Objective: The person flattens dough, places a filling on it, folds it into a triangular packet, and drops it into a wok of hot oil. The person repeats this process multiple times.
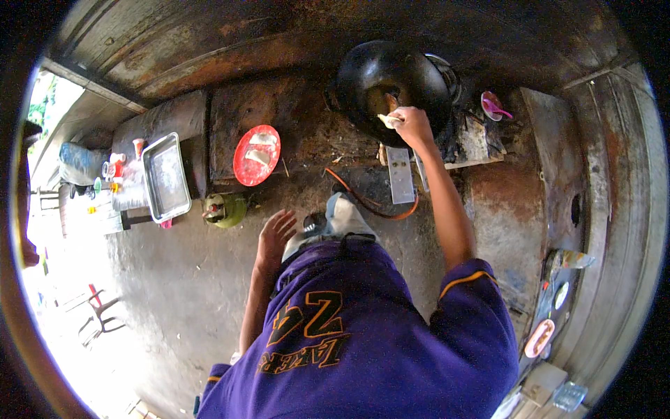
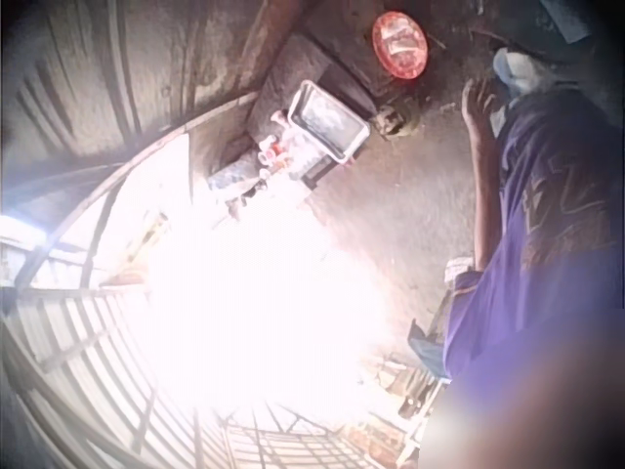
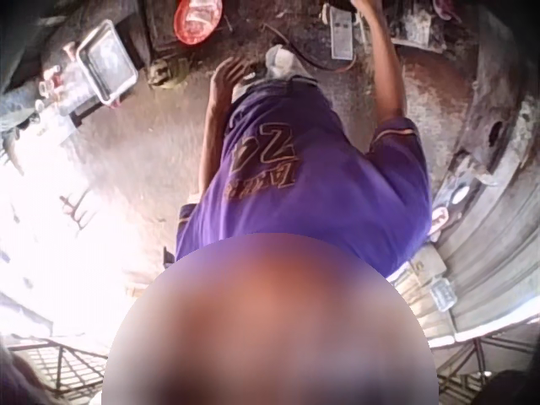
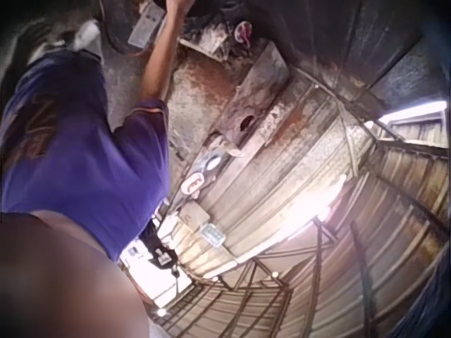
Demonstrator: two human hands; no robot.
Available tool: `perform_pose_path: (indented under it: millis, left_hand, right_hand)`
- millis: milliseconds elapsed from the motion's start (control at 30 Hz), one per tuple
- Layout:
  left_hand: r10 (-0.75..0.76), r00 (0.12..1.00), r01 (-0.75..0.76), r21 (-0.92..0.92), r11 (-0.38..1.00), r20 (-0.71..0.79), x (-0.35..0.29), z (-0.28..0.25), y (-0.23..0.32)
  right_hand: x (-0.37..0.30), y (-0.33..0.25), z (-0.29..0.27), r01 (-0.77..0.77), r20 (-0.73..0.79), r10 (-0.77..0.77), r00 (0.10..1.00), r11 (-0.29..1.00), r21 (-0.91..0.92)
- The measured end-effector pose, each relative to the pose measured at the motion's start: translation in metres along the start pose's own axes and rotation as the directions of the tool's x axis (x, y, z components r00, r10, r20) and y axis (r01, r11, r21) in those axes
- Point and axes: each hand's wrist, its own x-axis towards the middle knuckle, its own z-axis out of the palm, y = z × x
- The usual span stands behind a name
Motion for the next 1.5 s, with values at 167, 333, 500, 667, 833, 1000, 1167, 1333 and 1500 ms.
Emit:
perform_pose_path:
  millis: [167,333,500,667,833,1000,1167,1333,1500]
  left_hand:
    - [0.109,0.988,-0.113,-0.032,0.993,-0.113,-0.002,-0.01,0.006]
    - [0.034,0.986,-0.051,-0.098,0.994,-0.166,0.01,0.006,0.017]
    - [0.005,0.99,-0.005,0.0,1.0,-0.138,0.029,0.015,0.02]
    - [-0.024,0.999,0.025,0.025,0.999,-0.037,0.05,0.03,0.026]
    - [-0.076,0.997,0.077,0.071,0.995,-0.022,0.068,0.048,0.03]
    - [-0.096,0.994,0.091,0.101,0.991,0.048,0.083,0.06,0.03]
    - [-0.137,0.99,0.137,0.018,0.99,0.012,0.08,0.062,0.026]
    - [-0.146,0.989,0.145,-0.011,0.989,-0.038,0.07,0.059,0.019]
    - [-0.136,0.991,0.136,-0.023,0.99,-0.018,0.07,0.056,0.014]
  right_hand:
    - [0.037,0.019,0.024,-0.015,0.153,0.025,0.988,0.998,-0.065]
    - [0.042,0.02,0.036,0.064,0.126,-0.045,0.991,0.987,-0.149]
    - [-0.01,0.026,0.023,-0.023,-0.051,0.022,0.998,1.0,-0.021]
    - [-0.111,0.036,0.009,-0.2,-0.332,0.119,0.936,0.955,-0.22]
    - [-0.149,0.046,0.042,-0.502,-0.015,0.503,0.864,0.864,0.047]
    - [-0.132,0.058,0.07,-0.522,-0.096,0.519,0.849,0.801,-0.293]
    - [-0.12,0.077,0.08,-0.277,-0.387,0.145,0.911,0.909,-0.312]
    - [-0.126,0.069,0.056,-0.47,-0.059,0.498,0.865,0.846,0.252]
    - [-0.148,0.029,0.029,-0.568,0.148,0.628,0.764,0.546,0.616]
